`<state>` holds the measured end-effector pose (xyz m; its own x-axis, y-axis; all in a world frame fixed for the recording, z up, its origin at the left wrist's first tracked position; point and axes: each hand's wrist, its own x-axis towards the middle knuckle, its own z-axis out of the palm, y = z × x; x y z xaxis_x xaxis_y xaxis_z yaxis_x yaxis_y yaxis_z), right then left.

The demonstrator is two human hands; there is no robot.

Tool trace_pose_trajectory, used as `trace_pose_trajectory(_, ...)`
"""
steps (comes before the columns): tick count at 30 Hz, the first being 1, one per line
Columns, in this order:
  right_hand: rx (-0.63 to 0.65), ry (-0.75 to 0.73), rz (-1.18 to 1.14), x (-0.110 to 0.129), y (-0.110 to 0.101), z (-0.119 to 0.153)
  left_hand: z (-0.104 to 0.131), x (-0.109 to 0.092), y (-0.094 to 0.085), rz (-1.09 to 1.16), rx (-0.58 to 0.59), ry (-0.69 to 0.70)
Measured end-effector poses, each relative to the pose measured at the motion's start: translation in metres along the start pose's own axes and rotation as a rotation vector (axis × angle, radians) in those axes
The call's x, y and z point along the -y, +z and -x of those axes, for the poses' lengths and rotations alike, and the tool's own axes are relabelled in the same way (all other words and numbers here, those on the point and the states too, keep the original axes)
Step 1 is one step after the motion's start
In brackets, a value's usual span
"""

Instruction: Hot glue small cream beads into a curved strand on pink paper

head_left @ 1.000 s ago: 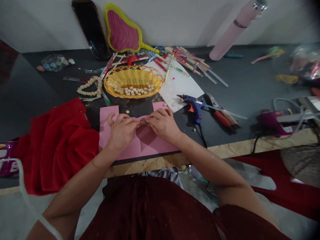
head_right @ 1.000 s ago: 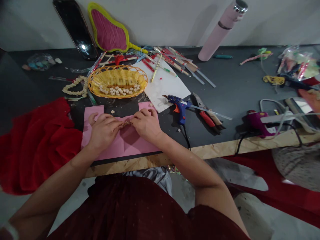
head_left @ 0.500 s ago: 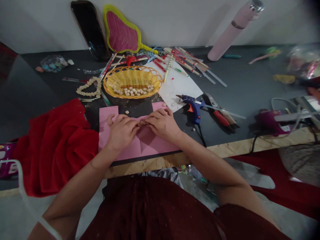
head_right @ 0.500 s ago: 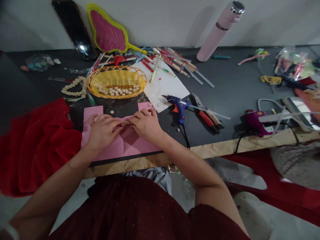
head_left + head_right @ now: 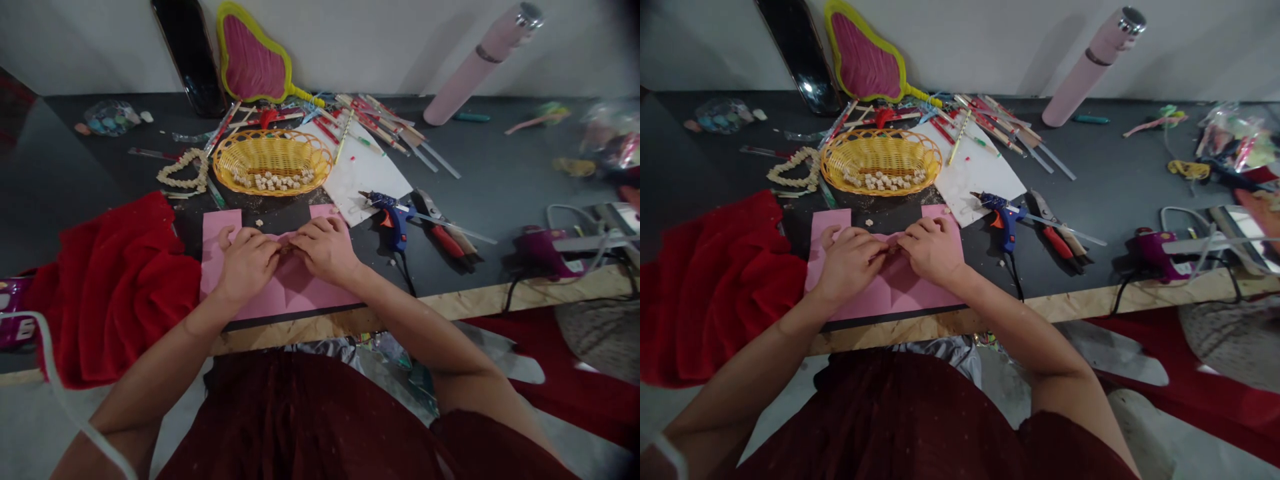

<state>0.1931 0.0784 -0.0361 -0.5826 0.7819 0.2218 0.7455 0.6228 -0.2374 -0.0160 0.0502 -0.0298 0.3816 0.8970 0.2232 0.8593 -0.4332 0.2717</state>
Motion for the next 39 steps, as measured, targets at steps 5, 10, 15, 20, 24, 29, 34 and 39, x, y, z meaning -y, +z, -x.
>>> trace_pose_trajectory(5,-0.020,0.001,-0.012,-0.001,0.004,0.000,-0.001,-0.001,0.000,-0.007,-0.017,-0.010)
trace_pose_trajectory(10,0.002,0.004,-0.014,-0.001,0.004,-0.001,-0.001,-0.002,0.005,0.002,-0.042,-0.037)
trace_pose_trajectory(15,-0.006,-0.012,0.004,-0.002,0.004,-0.001,-0.001,-0.001,0.009,-0.019,-0.063,-0.015)
trace_pose_trajectory(20,-0.006,-0.015,0.010,-0.001,0.004,-0.001,-0.001,0.002,0.012,-0.021,-0.065,-0.001)
trace_pose_trajectory(24,-0.009,-0.008,0.004,-0.001,0.005,-0.001,-0.001,0.003,0.011,0.002,-0.034,-0.019)
trace_pose_trajectory(29,-0.034,0.000,0.009,-0.001,0.005,0.002,-0.002,0.005,0.000,0.041,0.049,-0.030)
trace_pose_trajectory(34,-0.015,0.014,0.003,0.001,0.001,0.002,-0.003,0.005,-0.007,0.054,0.101,-0.035)
trace_pose_trajectory(39,0.028,0.017,-0.006,0.000,-0.003,0.002,-0.003,0.001,-0.012,0.022,0.098,-0.040)
